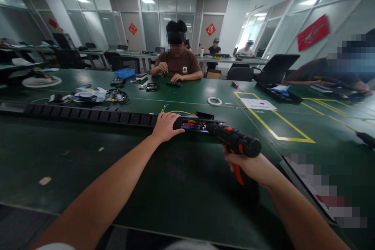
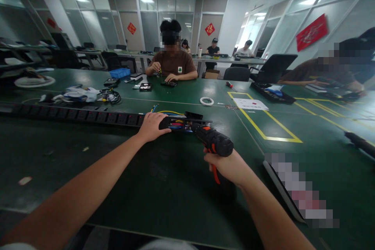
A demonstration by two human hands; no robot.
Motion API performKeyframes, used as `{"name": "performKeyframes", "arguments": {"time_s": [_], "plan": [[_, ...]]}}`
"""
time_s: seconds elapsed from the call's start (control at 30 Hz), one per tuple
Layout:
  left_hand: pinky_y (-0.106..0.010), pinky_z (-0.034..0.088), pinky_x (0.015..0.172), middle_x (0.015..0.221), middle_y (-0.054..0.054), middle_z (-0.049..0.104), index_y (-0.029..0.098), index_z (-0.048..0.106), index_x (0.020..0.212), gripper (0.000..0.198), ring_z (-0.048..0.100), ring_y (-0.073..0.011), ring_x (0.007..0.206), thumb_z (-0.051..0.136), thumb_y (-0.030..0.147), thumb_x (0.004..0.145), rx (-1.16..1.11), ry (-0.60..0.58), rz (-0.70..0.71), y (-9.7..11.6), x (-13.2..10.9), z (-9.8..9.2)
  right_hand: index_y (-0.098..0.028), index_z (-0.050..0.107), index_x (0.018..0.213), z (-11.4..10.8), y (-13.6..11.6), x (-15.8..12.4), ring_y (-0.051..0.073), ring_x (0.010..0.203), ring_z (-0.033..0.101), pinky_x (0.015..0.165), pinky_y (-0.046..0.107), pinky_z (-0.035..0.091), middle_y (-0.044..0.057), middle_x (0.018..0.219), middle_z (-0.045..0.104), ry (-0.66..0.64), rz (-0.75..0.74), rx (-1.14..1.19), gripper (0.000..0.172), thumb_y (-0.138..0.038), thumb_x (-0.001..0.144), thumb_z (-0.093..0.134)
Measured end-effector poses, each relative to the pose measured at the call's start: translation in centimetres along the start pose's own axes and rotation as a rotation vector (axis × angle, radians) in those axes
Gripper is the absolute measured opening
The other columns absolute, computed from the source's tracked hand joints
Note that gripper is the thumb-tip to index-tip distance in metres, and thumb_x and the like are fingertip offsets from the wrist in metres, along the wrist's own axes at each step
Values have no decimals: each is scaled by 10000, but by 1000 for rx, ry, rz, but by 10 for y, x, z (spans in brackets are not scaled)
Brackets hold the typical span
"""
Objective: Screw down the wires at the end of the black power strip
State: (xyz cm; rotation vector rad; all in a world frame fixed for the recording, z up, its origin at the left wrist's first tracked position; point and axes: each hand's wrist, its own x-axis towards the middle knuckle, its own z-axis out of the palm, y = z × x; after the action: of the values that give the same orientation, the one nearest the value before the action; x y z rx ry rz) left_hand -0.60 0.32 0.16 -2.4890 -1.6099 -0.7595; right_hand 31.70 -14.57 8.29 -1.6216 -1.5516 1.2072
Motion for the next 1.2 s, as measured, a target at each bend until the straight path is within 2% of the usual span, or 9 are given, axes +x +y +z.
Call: {"name": "performKeyframes", "arguments": {"time_s": [0.23, 0.4, 0.77, 1.2], "plan": [[-587, 320, 1306, 1527, -129, 700, 239, 672, 1489, 690, 587, -385, 1454, 735, 703, 982, -8, 10, 10, -1, 0, 1, -224, 704, 1036, 1, -3, -3, 211, 569, 651, 563, 311, 492, -23, 582, 675, 21, 13, 4, 390, -367, 674, 727], [-585, 342, 1285, 1522, -127, 700, 246, 674, 1487, 678, 595, -388, 1437, 729, 701, 987, 2, 10, 12, -2, 0, 2, -220, 704, 1071, 1, -3, -3, 217, 581, 661, 567, 308, 487, -24, 585, 674, 26, 16, -24, 416, -376, 686, 722], [-587, 324, 1300, 1524, -130, 700, 240, 671, 1489, 683, 590, -385, 1446, 734, 697, 985, 6, 13, 7, -2, 1, 2, -234, 677, 1007, 2, 4, 2, 234, 627, 699, 640, 345, 555, -24, 605, 676, 18, -12, -93, 317, -346, 713, 716], [-594, 321, 1304, 1526, -123, 699, 251, 670, 1495, 679, 585, -385, 1454, 727, 703, 991, -4, 11, 14, -1, 1, 2, -234, 678, 953, 0, 5, 2, 217, 610, 681, 611, 329, 549, -16, 617, 686, 15, -3, -56, 299, -366, 689, 726]]}}
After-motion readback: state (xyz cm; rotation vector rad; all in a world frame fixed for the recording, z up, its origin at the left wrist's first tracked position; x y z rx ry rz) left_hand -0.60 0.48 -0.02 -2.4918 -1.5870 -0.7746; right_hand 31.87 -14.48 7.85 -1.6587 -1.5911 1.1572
